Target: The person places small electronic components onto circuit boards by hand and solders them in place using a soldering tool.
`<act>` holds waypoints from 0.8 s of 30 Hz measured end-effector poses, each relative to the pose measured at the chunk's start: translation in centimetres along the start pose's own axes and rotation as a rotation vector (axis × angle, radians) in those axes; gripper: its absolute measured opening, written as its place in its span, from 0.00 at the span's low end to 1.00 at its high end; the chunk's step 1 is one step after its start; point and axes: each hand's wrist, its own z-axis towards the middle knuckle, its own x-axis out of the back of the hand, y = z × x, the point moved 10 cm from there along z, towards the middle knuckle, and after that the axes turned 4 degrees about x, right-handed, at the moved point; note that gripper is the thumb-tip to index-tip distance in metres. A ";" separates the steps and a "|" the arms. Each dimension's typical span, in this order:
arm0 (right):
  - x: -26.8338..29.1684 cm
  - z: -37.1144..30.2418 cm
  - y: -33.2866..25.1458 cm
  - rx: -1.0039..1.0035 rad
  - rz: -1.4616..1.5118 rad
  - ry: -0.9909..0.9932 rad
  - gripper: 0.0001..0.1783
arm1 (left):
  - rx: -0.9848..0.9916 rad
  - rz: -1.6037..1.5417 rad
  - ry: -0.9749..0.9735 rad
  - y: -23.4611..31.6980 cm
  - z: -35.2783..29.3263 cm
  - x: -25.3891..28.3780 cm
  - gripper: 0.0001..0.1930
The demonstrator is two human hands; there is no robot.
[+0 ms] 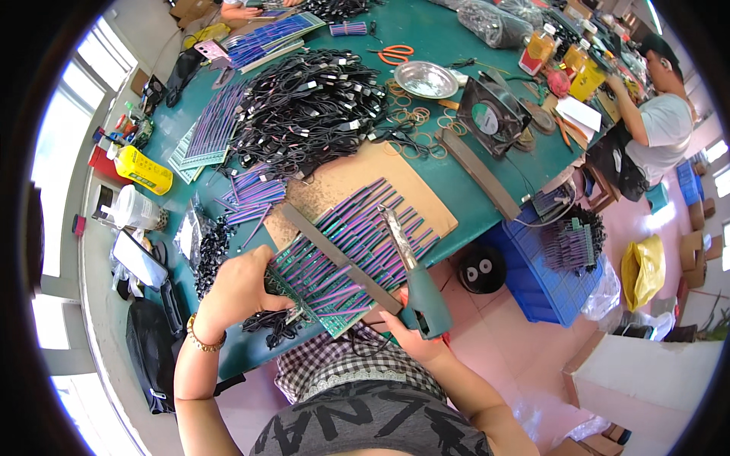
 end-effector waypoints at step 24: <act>4.7 5.2 -1.9 -0.074 0.276 0.088 0.16 | -0.840 -2.370 0.163 -9.7 -4.7 10.9 0.12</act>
